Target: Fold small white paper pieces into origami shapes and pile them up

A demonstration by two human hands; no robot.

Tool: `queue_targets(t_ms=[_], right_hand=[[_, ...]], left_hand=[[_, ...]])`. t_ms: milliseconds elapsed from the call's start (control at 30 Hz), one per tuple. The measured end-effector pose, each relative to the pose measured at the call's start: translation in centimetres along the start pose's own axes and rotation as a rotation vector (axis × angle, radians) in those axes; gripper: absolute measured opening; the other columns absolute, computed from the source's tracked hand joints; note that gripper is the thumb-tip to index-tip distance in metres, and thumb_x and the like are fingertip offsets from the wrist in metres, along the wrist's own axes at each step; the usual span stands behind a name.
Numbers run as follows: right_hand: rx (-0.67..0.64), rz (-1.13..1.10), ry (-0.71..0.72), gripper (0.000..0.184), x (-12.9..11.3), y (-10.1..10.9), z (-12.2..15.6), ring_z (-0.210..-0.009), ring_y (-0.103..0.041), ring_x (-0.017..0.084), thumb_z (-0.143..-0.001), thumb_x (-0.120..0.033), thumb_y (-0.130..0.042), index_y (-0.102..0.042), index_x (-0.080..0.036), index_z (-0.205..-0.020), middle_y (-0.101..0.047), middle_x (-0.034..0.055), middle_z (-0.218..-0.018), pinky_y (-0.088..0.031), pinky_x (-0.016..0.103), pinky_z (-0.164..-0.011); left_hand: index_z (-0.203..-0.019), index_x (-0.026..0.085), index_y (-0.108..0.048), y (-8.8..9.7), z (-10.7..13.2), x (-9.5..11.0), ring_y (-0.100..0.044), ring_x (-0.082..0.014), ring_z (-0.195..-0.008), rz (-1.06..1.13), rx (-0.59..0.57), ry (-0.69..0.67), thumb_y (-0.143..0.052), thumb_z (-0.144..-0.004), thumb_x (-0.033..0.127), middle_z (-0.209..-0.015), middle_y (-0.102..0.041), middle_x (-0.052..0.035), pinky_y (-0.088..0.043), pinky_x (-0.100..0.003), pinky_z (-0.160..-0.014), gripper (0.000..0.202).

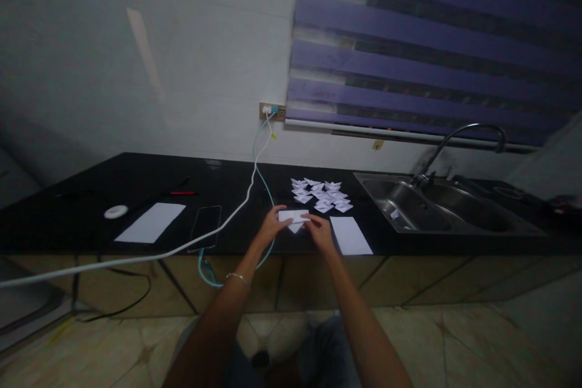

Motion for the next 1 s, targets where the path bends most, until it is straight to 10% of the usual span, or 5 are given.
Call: queue_targets(t_ms=[233,467,1000], right_hand=[[-0.026,-0.027,0.013,0.025,-0.3,-0.1,-0.1,-0.083,-0.064,0.023,-0.070,-0.029,-0.061,-0.072,-0.019,-0.090,-0.070,0.0067,-0.096,-0.051,0.032,-0.072],[-0.071,-0.309,-0.089,0.063,-0.1,-0.2,-0.2,-0.079,-0.064,0.019,-0.070,-0.034,-0.056,-0.041,-0.026,-0.130,-0.066,0.0045,-0.100,-0.052,0.029,-0.066],[-0.017,0.164,0.017,0.036,0.1,-1.2,0.0,-0.065,-0.062,0.021,-0.069,-0.045,-0.067,-0.072,-0.012,-0.081,-0.071,0.0066,-0.073,-0.047,0.029,-0.057]], left_hand=[[-0.086,0.007,-0.070,0.1,-0.2,0.0,-0.059,-0.0143,-0.060,-0.188,-0.138,0.014,-0.069,-0.070,0.039,-0.073,-0.070,-0.0071,-0.042,-0.022,-0.054,0.035],[-0.090,0.008,-0.070,0.1,0.0,0.1,-0.062,-0.0170,-0.069,-0.210,-0.093,-0.048,-0.069,-0.071,0.038,-0.081,-0.071,-0.0083,-0.045,-0.024,-0.062,0.036],[-0.089,0.009,-0.070,-0.4,0.0,-0.5,-0.063,-0.0193,-0.071,-0.339,-0.127,-0.088,-0.065,-0.073,0.041,-0.079,-0.071,-0.0080,-0.047,-0.026,-0.064,0.036]])
Point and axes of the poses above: each hand's wrist, its own z-axis away from the middle knuckle, its own y-axis out of the back of the hand, x = y × z, the point moved 5 cm from there along -z, towards the middle knuckle
